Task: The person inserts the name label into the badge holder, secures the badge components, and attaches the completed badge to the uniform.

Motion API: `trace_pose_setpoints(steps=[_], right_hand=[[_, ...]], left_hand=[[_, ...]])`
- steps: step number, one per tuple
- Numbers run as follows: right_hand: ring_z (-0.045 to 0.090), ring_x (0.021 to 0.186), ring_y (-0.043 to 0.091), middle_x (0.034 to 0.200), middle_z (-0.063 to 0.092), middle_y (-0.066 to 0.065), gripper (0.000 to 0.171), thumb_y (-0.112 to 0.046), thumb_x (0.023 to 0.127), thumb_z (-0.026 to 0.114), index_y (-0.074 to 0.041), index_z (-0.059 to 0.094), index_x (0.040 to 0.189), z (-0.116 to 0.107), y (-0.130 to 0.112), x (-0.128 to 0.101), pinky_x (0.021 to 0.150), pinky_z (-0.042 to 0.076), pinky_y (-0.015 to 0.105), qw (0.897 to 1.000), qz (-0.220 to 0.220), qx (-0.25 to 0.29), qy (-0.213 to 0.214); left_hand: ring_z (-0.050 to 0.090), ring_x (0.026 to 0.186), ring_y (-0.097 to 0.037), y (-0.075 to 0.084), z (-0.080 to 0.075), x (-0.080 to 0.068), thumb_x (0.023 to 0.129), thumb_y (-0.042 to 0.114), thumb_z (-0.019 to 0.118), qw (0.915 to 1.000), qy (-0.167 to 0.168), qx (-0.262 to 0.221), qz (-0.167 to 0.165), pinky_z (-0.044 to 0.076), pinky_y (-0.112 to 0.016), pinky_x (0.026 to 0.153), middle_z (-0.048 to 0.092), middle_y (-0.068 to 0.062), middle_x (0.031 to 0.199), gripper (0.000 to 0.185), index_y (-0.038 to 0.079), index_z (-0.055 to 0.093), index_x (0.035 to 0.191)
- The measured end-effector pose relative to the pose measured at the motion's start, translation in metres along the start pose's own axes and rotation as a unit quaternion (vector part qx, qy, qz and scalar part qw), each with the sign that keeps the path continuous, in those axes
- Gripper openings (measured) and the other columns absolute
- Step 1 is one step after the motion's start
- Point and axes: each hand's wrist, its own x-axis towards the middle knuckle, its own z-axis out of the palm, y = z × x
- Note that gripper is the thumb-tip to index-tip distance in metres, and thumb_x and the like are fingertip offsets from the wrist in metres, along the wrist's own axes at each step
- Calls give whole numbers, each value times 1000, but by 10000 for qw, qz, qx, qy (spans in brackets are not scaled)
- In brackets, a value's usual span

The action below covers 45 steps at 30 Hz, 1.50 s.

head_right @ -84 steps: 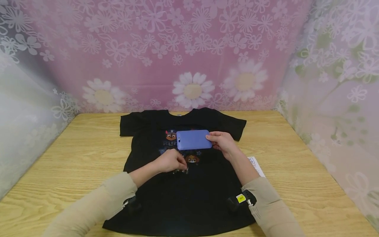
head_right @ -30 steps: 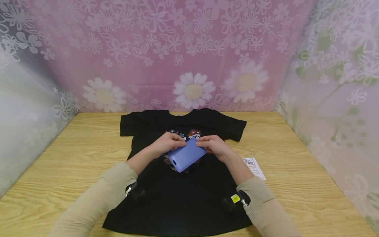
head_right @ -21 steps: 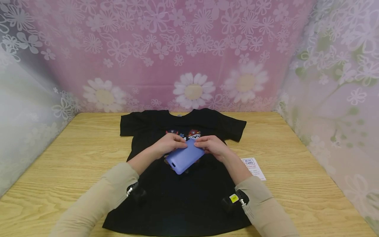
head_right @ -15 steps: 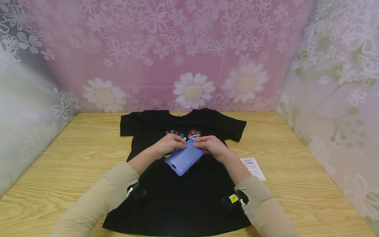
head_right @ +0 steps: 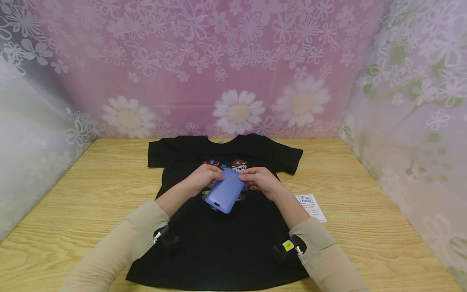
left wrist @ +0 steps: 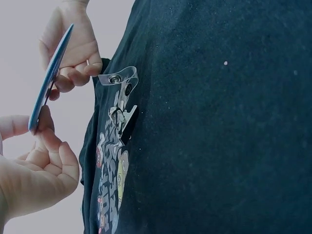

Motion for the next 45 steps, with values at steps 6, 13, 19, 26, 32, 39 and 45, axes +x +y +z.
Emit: trace_pose_setpoints(steps=[6,13,19,26,32,39,45], right_hand=[[55,70,13,74,60,-1,9,-12,90,59,-5,65,92,-1,2,0,70,43,29,9999,68,41,-70],[56,71,14,76,63,0,5,-11,89,59,-11,62,86,0,3,-1,71,43,30,9997,68,148,-171],[56,72,15,76,63,0,6,-12,90,59,-9,64,89,2,5,1,71,43,30,9997,49,128,-212],[55,69,14,75,63,1,9,-14,91,58,-9,65,89,7,4,1,69,43,29,9997,88,75,-224],[54,67,13,75,62,2,11,-15,90,59,-6,65,91,12,4,1,67,44,28,9994,106,-30,-334],[54,68,15,73,59,2,19,-17,89,60,-1,64,97,15,4,1,68,44,29,9991,155,-207,-342],[55,65,13,72,60,2,17,-15,88,61,0,64,95,17,3,1,65,44,27,9992,179,-233,-265]], left_hand=[[46,68,-15,-2,-2,-2,84,8,59,9995,306,-107,-33,40,-26,62,49,-4,75,10,-1,61,83],[53,84,-21,-2,-4,-5,86,9,58,9971,696,-284,-73,46,-34,75,55,-12,102,23,-7,62,103],[52,83,-21,-3,-4,-3,88,9,56,9929,1050,-545,-82,45,-35,76,53,-12,100,22,-8,60,102],[51,81,-21,-3,-5,-2,89,9,55,9853,1473,-852,-145,44,-35,77,52,-11,97,17,-7,60,93],[50,79,-20,-2,-6,-2,89,9,55,9782,1779,-1049,-216,45,-38,79,51,-10,91,21,-8,60,100],[50,75,-19,-3,-6,-2,90,8,55,9754,1860,-1168,-216,46,-39,79,50,-9,86,22,-8,59,103],[49,76,-20,-1,-5,-3,91,7,54,9726,1887,-1344,-205,45,-44,85,50,-11,88,24,-10,57,107]])
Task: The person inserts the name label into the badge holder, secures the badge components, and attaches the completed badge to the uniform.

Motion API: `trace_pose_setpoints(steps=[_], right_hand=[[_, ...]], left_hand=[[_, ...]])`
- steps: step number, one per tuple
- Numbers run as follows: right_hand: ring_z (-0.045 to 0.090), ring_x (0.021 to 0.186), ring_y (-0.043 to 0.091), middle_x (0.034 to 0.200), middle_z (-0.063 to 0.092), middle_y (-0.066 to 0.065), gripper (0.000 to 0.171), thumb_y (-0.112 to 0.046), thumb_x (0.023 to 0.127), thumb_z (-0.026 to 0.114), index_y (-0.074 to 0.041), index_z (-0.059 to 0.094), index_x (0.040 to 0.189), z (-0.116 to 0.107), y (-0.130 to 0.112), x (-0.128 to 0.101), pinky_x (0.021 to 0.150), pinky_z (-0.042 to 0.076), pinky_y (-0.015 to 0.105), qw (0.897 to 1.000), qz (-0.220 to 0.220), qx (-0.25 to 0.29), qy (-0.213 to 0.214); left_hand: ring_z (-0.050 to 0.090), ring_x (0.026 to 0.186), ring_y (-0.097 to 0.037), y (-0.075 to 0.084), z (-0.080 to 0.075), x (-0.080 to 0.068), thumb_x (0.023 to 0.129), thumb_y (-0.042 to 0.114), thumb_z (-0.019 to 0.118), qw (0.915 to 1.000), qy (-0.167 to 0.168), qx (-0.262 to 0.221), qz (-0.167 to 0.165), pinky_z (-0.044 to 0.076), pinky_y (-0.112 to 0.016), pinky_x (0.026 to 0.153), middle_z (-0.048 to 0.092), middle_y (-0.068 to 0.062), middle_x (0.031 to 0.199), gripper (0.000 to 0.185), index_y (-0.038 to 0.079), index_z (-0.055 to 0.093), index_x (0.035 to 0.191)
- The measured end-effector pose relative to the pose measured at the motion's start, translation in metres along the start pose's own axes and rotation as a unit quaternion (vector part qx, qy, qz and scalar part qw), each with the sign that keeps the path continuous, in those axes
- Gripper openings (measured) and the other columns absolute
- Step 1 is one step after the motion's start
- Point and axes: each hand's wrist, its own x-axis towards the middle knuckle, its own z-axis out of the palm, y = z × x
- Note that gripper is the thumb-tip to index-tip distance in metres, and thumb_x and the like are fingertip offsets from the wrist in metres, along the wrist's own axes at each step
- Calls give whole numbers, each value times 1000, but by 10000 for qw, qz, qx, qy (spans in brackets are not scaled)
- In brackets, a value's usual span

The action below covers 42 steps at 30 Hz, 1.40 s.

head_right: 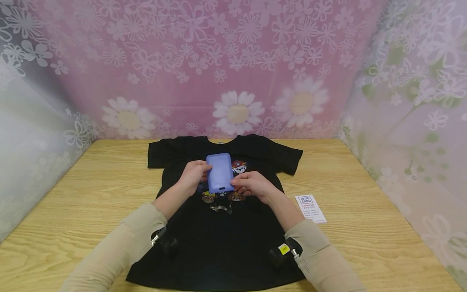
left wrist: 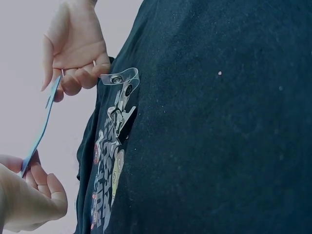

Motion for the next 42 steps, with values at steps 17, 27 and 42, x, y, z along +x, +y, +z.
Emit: trace_pose_setpoints(steps=[17,27,42], right_hand=[[54,64,11,68,58,1,11,-9,88,59,0,64,90,-7,2,0,64,45,25,9998,-49,162,82],[55,63,11,68,60,0,10,-10,89,58,-2,65,88,-10,0,-1,64,45,25,9999,-31,123,-15],[54,63,12,68,58,0,15,-11,92,54,-1,66,91,-14,-2,2,62,45,25,9973,53,374,634]], left_hand=[[49,69,-16,-3,-3,4,89,8,56,9996,-188,-90,-175,46,-42,81,49,-7,80,14,-3,53,96],[50,69,-15,-3,-11,8,93,12,55,9992,-327,228,-90,47,-39,77,51,-6,80,21,-4,59,106],[49,66,-16,-5,-15,3,91,14,56,9959,-596,670,-143,44,-28,63,50,-5,75,15,-1,58,90]])
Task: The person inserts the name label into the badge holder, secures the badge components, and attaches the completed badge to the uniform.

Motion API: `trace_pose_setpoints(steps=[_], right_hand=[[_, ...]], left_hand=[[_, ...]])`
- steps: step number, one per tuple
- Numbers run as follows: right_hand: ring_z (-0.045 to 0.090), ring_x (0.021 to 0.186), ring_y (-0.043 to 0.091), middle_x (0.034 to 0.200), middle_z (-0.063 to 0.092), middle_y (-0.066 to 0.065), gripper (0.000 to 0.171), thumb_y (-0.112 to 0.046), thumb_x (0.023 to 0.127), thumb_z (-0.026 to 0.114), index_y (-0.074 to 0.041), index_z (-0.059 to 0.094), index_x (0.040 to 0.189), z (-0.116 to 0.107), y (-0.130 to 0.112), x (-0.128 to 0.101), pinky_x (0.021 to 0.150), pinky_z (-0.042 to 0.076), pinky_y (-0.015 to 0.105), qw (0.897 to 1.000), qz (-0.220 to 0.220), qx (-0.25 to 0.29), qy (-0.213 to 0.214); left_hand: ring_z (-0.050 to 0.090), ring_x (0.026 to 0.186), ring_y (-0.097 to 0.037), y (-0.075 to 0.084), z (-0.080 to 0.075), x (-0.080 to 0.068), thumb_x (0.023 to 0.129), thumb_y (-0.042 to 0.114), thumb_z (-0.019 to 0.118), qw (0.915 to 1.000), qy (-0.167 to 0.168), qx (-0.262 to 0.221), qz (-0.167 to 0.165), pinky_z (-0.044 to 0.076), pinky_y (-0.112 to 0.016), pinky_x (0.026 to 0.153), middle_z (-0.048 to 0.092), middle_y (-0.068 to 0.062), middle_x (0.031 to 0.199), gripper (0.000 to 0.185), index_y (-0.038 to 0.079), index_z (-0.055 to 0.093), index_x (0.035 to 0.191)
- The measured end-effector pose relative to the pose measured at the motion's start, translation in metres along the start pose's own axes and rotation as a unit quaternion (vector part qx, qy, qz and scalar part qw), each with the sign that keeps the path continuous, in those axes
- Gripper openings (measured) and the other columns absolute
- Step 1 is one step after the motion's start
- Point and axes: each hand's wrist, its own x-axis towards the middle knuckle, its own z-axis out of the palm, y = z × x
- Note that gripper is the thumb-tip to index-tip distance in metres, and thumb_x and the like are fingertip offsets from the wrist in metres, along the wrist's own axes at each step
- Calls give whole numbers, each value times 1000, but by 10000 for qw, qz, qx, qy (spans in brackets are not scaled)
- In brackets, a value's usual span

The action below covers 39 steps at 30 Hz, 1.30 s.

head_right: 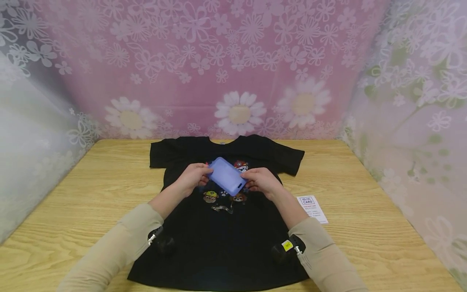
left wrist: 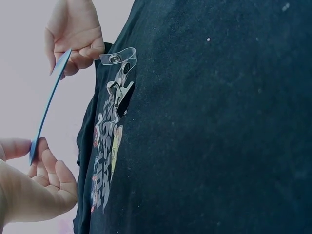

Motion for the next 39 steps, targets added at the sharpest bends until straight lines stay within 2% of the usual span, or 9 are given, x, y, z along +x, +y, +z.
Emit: trace_pose_setpoints(steps=[9,17,20,24,28,33,39], right_hand=[[54,64,12,70,58,-1,15,-12,92,55,-2,66,91,-3,-2,0,64,45,27,9997,-118,-102,184],[55,61,10,65,58,-4,13,-16,89,62,-13,67,77,-4,-4,2,61,45,25,9975,-88,128,685],[55,61,10,64,58,-4,14,-16,89,62,-14,67,77,-4,-4,3,62,45,25,9971,-88,171,730],[55,63,11,65,58,-4,13,-17,89,61,-14,66,77,-3,-5,3,62,45,26,9973,-77,182,712],[54,62,10,64,57,-4,13,-17,89,62,-14,64,76,-2,-4,3,61,45,25,9974,-75,235,683],[54,61,9,63,57,-4,15,-17,87,64,-13,61,73,1,-3,4,58,44,23,9970,-48,204,751],[55,62,10,62,57,-5,14,-17,86,65,-11,60,74,3,-4,4,58,44,24,9956,0,98,933]], left_hand=[[46,62,-13,-1,-2,-1,91,16,56,9996,-65,270,-4,40,-25,58,52,-6,75,17,-1,62,91],[49,67,-15,-6,-2,1,89,14,59,9998,-49,195,41,42,-25,62,55,-5,78,20,-3,64,97],[49,68,-15,-6,-1,0,89,13,59,10000,-52,65,3,43,-26,65,55,-5,79,18,-4,64,96],[48,66,-15,-6,1,-1,89,10,59,9994,25,-347,-19,43,-26,64,53,-4,76,17,-5,62,95],[47,63,-14,-4,3,-2,90,9,58,9977,185,-657,39,43,-26,62,51,-3,72,16,-6,61,95],[49,65,-15,-3,5,-5,89,8,59,9957,378,-848,62,45,-31,68,51,-4,72,15,-6,61,94],[52,70,-18,-6,6,-3,90,10,57,9946,248,-1002,44,47,-37,74,53,-6,78,17,-6,60,96]])
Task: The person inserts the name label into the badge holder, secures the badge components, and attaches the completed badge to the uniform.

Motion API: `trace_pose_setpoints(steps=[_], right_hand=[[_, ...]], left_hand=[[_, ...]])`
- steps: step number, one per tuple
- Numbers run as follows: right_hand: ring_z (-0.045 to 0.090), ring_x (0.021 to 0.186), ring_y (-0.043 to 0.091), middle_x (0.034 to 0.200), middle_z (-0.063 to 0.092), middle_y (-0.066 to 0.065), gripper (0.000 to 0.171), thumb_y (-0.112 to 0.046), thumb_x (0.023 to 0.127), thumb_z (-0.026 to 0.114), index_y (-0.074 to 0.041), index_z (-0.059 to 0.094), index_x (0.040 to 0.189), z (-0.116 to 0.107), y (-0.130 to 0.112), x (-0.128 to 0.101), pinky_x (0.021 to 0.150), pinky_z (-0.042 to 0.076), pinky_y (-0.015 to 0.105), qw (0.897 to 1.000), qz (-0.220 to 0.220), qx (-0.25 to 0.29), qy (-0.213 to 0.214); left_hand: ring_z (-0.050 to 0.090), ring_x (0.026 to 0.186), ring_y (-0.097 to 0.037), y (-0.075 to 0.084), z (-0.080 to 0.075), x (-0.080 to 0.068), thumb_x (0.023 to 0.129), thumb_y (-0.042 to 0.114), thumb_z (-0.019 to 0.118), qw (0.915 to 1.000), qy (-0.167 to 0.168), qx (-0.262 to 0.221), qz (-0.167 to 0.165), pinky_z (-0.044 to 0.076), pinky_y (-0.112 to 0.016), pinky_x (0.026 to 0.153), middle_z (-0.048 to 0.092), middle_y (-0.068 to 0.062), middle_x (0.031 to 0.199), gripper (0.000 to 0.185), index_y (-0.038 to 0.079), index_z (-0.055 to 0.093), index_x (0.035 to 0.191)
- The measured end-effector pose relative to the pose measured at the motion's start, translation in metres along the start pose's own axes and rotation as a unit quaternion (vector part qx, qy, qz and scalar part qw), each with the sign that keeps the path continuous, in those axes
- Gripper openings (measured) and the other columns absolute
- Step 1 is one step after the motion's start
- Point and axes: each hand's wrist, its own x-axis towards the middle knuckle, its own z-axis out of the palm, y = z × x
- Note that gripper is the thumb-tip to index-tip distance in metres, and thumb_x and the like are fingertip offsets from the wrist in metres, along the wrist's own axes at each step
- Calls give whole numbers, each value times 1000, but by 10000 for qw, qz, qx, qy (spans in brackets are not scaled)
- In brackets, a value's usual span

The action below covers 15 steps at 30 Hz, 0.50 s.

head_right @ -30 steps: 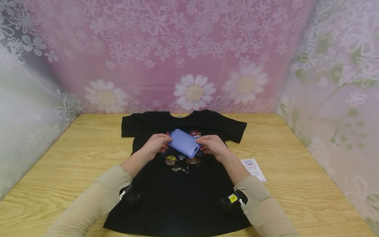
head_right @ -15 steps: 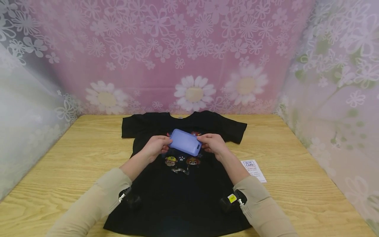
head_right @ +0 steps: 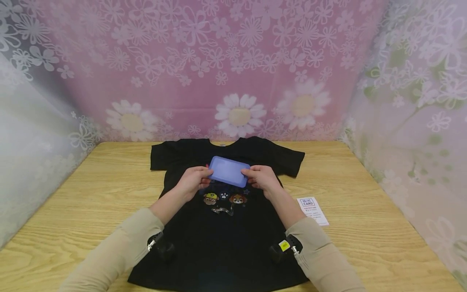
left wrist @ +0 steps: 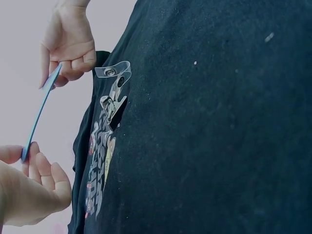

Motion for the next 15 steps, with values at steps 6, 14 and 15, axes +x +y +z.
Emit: trace_pose_setpoints(steps=[6,14,15], right_hand=[[55,63,10,65,58,-4,12,-18,87,65,-6,62,84,-1,0,0,61,44,25,9997,35,-204,-150],[55,60,8,63,58,-3,13,-18,87,65,-5,63,83,1,-2,1,58,42,24,9999,78,-92,-36],[55,59,8,63,59,-3,13,-18,87,65,-6,63,82,1,-3,2,58,42,24,9999,88,-67,14]], left_hand=[[52,77,-19,-1,-2,1,92,16,56,9996,20,288,-72,46,-33,73,54,-9,87,23,-5,62,100],[51,72,-16,-1,-4,3,88,14,60,9986,-94,512,-50,46,-37,76,54,-8,82,24,-6,63,101],[51,71,-16,0,-4,2,88,14,60,9985,-102,533,-43,45,-35,73,54,-7,81,24,-6,63,101]])
